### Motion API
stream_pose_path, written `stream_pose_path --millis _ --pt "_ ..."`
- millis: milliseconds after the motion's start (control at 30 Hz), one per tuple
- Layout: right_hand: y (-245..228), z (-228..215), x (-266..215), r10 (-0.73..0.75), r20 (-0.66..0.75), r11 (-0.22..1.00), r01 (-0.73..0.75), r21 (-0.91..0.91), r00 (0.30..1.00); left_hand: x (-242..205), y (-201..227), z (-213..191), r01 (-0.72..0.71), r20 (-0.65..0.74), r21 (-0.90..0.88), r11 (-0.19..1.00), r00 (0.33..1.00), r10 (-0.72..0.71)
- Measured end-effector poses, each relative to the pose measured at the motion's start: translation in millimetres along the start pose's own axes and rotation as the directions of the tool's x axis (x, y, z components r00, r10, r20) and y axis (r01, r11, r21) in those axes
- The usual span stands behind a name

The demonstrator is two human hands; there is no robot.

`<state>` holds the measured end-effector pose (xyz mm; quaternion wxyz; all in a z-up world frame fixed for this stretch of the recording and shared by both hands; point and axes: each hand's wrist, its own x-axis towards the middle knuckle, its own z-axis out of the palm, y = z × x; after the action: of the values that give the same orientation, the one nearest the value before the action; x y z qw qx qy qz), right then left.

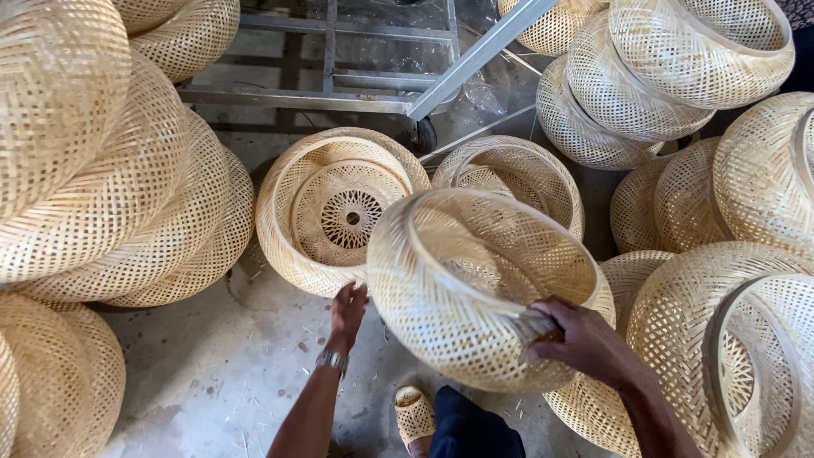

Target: The person sits on the floor and uses a wooden mallet to tap the rim and woven body of a large bamboo basket. They rotate the basket to work on different sections, ensuring the weave is tight and the rim is smooth.

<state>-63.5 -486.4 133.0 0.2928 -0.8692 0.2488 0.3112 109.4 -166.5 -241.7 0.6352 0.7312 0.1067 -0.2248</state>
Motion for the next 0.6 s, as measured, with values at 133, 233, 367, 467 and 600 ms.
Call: stream_pose_path --millis 133,233,367,467,600 --pt "-15.8 2.4 -20.3 -0.221 0.091 0.973 0.226 -0.048 0.971 -92.3 -8.4 -53.3 0.011 -0.044 -0.367 0.930 0.999 -0.029" --pt "-35.0 -0.8 -31.2 -0.397 0.148 0.896 0.418 -0.153 0.906 -158.4 42.5 -95.7 -0.183 -0.219 -0.213 0.960 0.966 0.135" --pt "-79.1 17.1 -45.4 -0.508 0.339 0.700 0.609 -0.372 0.792 -237.9 148.5 -135.8 -0.496 -0.130 0.168 0.852 0.846 0.518" --pt "-108.0 29.0 -57.0 -0.636 0.432 0.493 0.768 -0.409 0.639 -286.5 213.5 -141.2 -0.684 0.163 0.342 0.645 0.719 0.676" --pt "-141.5 55.3 -57.2 -0.604 0.577 0.327 0.831 -0.449 0.549 -315.3 251.5 -123.6 -0.895 0.549 0.177 0.409 0.435 0.714"
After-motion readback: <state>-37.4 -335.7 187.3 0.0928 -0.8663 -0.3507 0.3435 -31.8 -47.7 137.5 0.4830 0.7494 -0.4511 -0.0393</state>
